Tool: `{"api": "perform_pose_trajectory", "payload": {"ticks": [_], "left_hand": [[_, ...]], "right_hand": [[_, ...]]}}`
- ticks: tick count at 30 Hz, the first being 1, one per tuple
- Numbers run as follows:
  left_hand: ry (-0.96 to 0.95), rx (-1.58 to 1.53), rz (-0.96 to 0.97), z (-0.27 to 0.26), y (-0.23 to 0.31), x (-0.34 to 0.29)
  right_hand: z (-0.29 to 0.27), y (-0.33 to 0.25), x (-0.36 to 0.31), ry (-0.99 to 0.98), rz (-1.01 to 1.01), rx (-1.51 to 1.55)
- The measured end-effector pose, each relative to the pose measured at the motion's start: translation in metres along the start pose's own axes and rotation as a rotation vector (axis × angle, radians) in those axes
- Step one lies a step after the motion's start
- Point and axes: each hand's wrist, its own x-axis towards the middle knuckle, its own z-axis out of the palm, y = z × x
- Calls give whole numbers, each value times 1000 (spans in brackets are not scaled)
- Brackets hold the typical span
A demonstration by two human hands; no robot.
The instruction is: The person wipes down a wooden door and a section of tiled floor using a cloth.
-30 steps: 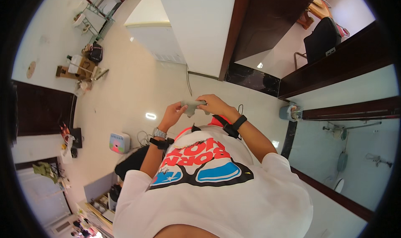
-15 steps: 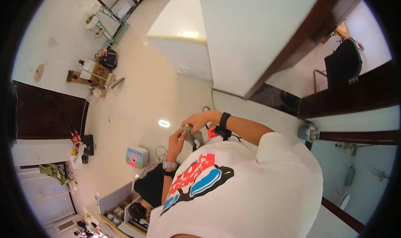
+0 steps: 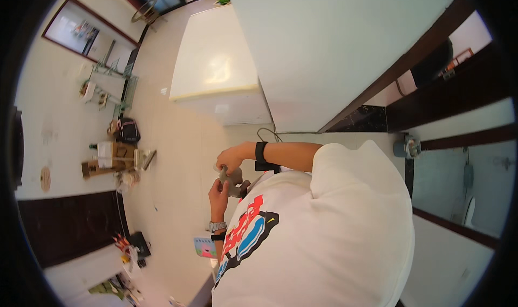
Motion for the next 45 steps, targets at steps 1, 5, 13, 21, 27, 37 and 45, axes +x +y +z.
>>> {"api": "perform_pose_trajectory", "payload": {"ticks": [1, 5, 13, 21, 27, 37, 45], "left_hand": [[-61, 38, 43, 2, 16, 40], [-296, 259, 158, -10, 41, 200], [-747, 320, 274, -100, -10, 450], [-944, 433, 649, -273, -71, 682], [-1057, 341, 704, -342, -60, 791], [-854, 295, 655, -311, 83, 1046], [-725, 289, 621, -230, 194, 1283]], "right_hand": [[-22, 28, 1, 36, 33, 7], [-90, 126, 4, 255, 161, -6], [-162, 195, 87, 590, 547, 364], [-170, 208, 307, 946, 730, 256], [-203, 204, 412, 1112, 787, 280], [-478, 352, 431, 1362, 764, 195], [-701, 548, 395, 1494, 689, 202]]}}
